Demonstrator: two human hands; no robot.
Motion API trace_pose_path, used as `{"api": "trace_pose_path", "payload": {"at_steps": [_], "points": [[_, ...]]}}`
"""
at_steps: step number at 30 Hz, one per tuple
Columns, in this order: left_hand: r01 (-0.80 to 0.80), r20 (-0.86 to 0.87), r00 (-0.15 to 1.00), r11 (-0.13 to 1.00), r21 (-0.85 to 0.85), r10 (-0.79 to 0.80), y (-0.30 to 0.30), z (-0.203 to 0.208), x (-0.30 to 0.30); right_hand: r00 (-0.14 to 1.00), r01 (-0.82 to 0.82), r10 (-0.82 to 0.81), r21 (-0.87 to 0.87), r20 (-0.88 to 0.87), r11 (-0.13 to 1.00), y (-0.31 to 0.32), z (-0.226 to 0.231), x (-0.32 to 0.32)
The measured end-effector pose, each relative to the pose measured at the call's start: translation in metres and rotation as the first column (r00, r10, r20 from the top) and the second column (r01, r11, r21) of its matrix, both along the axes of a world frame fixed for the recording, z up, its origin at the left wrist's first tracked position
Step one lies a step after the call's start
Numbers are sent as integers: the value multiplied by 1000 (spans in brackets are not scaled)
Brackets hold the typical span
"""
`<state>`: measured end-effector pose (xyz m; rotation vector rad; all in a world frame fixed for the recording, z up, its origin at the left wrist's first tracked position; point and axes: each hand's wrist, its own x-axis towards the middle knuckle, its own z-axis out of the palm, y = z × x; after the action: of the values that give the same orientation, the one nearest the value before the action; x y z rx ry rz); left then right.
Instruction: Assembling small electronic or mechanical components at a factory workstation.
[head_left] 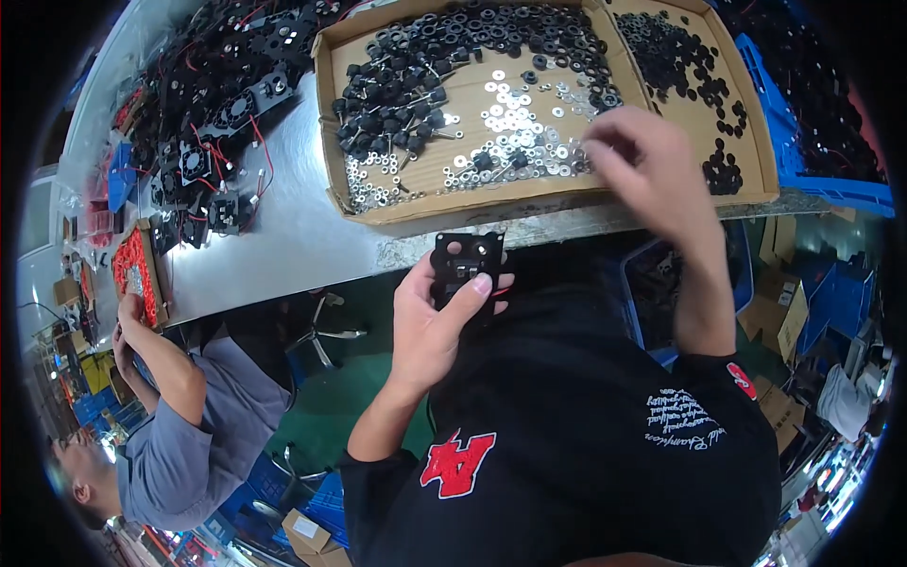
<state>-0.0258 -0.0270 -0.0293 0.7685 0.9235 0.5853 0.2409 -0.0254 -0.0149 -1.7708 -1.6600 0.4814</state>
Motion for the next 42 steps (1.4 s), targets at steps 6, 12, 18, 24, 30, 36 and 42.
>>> {"api": "trace_pose_path", "payload": {"at_steps": [6,12,18,24,30,36,42], "points": [[-5,47,999,999,-47,7,0,-8,0,990,-107,104,23,99,994,34,-14,30],[-14,83,996,999,-29,17,-4,-3,8,970,-76,120,-205,210,976,66,-18,24],[10,89,996,1000,-28,-8,-4,-2,9,919,-104,194,-263,344,959,66,-8,20],[-29,102,994,998,-58,35,-4,-4,13,953,-195,231,-183,197,963,51,0,13],[-65,142,987,996,-54,72,-5,0,24,754,-235,93,-135,-650,963,-17,37,-36],[-42,146,989,999,32,37,-7,3,32,658,-256,102,-94,-746,962,-24,17,-53],[-53,128,991,996,67,45,-9,0,36,881,-208,180,-16,-438,978,-27,15,-57]]}}
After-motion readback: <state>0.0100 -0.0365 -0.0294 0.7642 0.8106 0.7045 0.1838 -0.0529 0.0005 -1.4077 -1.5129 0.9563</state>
